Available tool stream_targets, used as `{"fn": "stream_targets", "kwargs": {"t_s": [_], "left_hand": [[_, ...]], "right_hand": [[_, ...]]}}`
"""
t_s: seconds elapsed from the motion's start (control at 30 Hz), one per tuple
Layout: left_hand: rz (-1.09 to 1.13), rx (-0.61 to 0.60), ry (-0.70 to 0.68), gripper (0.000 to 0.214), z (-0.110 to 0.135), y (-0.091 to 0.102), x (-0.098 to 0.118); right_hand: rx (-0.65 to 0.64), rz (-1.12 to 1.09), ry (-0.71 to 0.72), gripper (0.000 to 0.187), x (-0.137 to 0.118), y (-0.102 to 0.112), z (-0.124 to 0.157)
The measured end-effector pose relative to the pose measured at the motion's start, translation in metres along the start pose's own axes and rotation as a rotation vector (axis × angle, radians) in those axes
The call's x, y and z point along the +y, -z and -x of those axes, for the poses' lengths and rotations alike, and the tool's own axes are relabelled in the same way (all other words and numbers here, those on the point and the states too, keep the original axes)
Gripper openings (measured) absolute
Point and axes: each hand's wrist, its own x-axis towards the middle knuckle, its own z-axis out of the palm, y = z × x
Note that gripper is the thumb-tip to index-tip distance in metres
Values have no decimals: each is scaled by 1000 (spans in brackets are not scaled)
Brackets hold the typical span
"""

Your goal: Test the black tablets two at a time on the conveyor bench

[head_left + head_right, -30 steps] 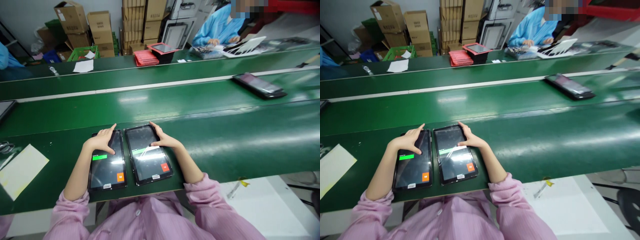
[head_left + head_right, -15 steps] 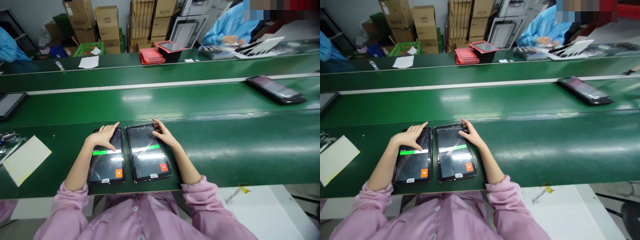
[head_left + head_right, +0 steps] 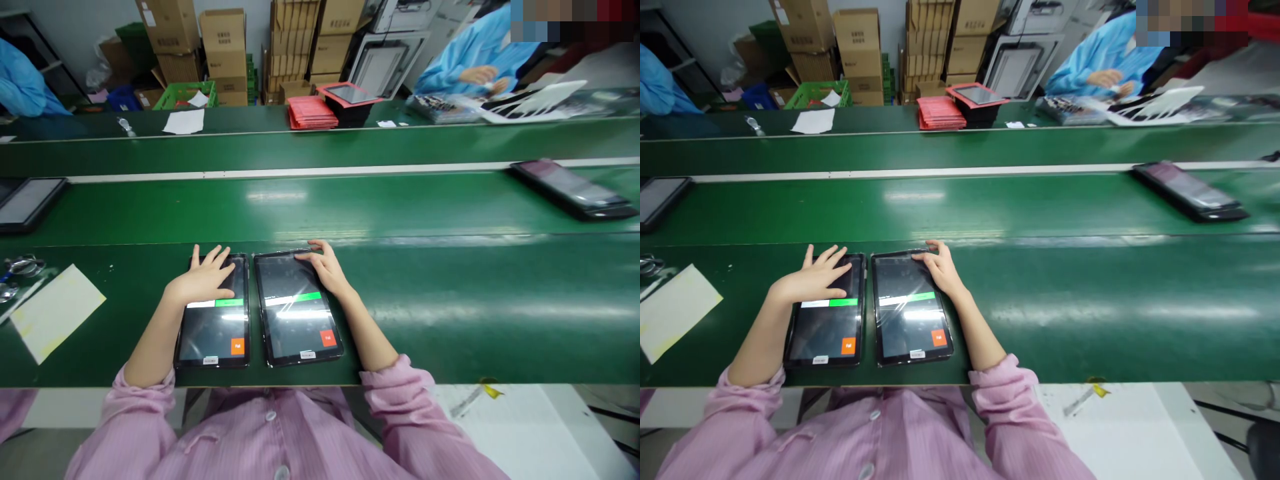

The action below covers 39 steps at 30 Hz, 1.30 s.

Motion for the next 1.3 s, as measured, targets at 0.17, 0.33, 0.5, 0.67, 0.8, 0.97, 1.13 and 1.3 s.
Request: {"fn": "stream_targets", "kwargs": {"t_s": [0.17, 0.33, 0.5, 0.67, 0.8, 0.97, 1.13, 1.3], "left_hand": [[29, 64, 90, 67, -6, 5, -2], [-5, -7, 68, 58, -3, 7, 0], [28, 38, -33, 41, 12, 20, -3], [-17, 133, 84, 42, 6, 20, -7], [-30, 75, 98, 43, 5, 16, -8], [85, 192, 14, 44, 2, 29, -11], [213, 175, -110, 50, -32, 32, 4], [134, 166, -119, 61, -56, 19, 9]], "right_hand": [[30, 46, 14, 62, 0, 1, -1], [20, 27, 38, 61, -2, 2, 1], [114, -5, 39, 63, -1, 5, 5], [68, 20, 50, 62, 1, 0, 6], [42, 59, 66, 58, -2, 0, 7], [196, -71, -12, 59, -1, 2, -2], [120, -134, -406, 59, 3, -3, -28], [82, -5, -486, 53, 4, -1, -31]]}}
